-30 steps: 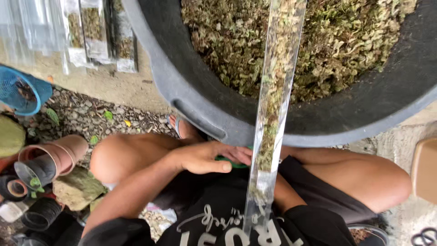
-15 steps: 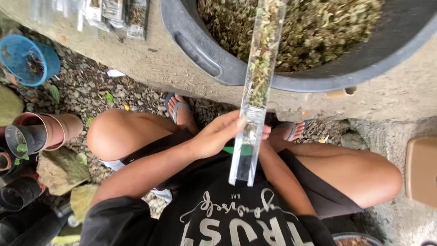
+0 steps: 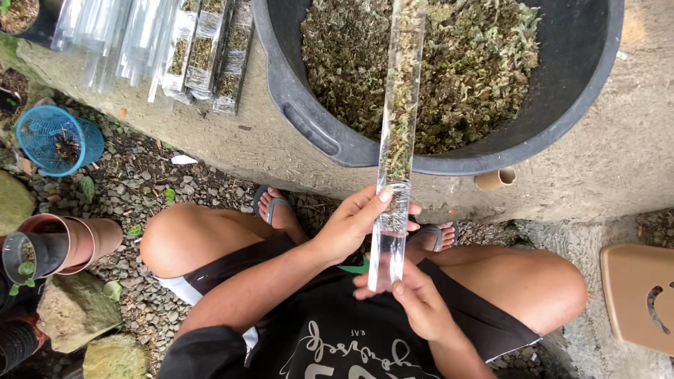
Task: The person sits on the ground in a plant nursery and fills clear plastic propagation tubes with moss from a large black basin. They scoop moss with a plastic cup, press it into the tubes by hand, and set filled tubes with others on the ground.
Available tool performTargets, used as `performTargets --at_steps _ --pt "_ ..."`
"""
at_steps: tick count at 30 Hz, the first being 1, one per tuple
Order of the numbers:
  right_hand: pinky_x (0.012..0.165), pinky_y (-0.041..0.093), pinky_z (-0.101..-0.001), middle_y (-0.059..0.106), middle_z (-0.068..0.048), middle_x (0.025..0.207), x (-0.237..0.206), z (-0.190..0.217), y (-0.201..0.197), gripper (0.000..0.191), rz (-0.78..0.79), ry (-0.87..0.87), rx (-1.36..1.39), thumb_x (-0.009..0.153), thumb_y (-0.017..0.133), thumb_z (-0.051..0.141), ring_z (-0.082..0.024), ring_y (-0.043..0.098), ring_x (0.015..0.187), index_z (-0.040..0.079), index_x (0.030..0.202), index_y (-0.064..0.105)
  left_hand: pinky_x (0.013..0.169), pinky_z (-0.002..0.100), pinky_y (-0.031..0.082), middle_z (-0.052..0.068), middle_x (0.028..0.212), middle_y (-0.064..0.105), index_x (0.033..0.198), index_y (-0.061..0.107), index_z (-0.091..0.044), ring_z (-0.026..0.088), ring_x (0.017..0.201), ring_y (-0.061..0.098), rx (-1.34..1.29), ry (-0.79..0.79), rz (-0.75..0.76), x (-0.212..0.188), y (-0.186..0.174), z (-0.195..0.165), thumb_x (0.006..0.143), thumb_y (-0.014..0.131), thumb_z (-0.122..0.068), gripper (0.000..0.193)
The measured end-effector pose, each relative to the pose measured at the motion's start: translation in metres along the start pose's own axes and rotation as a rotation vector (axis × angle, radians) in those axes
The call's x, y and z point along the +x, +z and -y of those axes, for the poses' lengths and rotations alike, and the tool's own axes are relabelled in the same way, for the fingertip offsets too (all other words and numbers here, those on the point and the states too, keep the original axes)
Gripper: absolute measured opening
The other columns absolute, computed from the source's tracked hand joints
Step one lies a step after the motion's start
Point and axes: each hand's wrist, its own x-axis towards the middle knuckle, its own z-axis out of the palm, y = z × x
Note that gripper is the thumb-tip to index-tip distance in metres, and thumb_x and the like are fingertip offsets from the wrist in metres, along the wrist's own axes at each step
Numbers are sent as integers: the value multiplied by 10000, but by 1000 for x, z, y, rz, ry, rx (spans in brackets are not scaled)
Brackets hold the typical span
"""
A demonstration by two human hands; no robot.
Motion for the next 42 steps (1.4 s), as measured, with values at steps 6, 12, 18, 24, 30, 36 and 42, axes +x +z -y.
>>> performTargets --at_steps 6,12,18,24,30,36,42 --pt "901 605 -480 719 -300 1196 12 -2 3 566 -71 19 159 1087 486 313 -354 762 943 -83 1481 398 918 330 598 120 1184 730 1303 600 -6 202 1040 735 221 -131 -50 3 -16 -10 1094 356 -457 553" --pt "1002 557 -442 728 -236 1181 0 16 -11 754 -135 -14 -258 1051 548 534 -313 720 1061 -80 1486 502 699 315 575 94 804 691 1008 708 -30 147 724 659 835 -25 -247 -31 -16 -53 1050 544 -337 351" --pt "953 544 -365 685 -159 1210 68 71 -69 591 -679 -521 -925 1087 500 459 -237 686 1064 -62 1358 560 1010 423 528 100 1232 653 1376 626 -81 295 1175 637 1417 833 -245 -6 -30 -98 1012 735 -158 388" --pt "893 523 -321 689 -113 1172 205 79 -123 490 -430 -34 -1370 1096 559 368 -186 662 1017 -37 1369 598 794 432 537 80 901 699 1363 528 29 243 798 686 1612 800 -562 107 -56 -84 1011 559 -436 584" --pt "833 501 -277 692 -68 1135 244 84 -125 400 -401 203 -1381 1104 619 278 -134 637 969 -12 1379 636 713 478 627 59 843 795 1099 674 -173 327 826 785 1445 455 -396 181 -90 -59 1020 514 -405 292" --pt "772 480 -233 695 -22 1097 216 119 -116 327 -589 73 -1080 1113 678 187 -83 613 922 12 1389 674 686 515 597 119 829 788 1056 659 -123 289 819 753 1330 217 -248 161 -52 -91 877 599 -405 339" --pt "735 508 -201 716 -20 1022 170 123 -87 296 -620 -141 -853 1026 718 116 -56 626 856 -18 1289 693 752 538 543 140 929 749 1212 591 -144 357 913 736 1383 116 -142 109 -16 -105 963 554 -530 461"
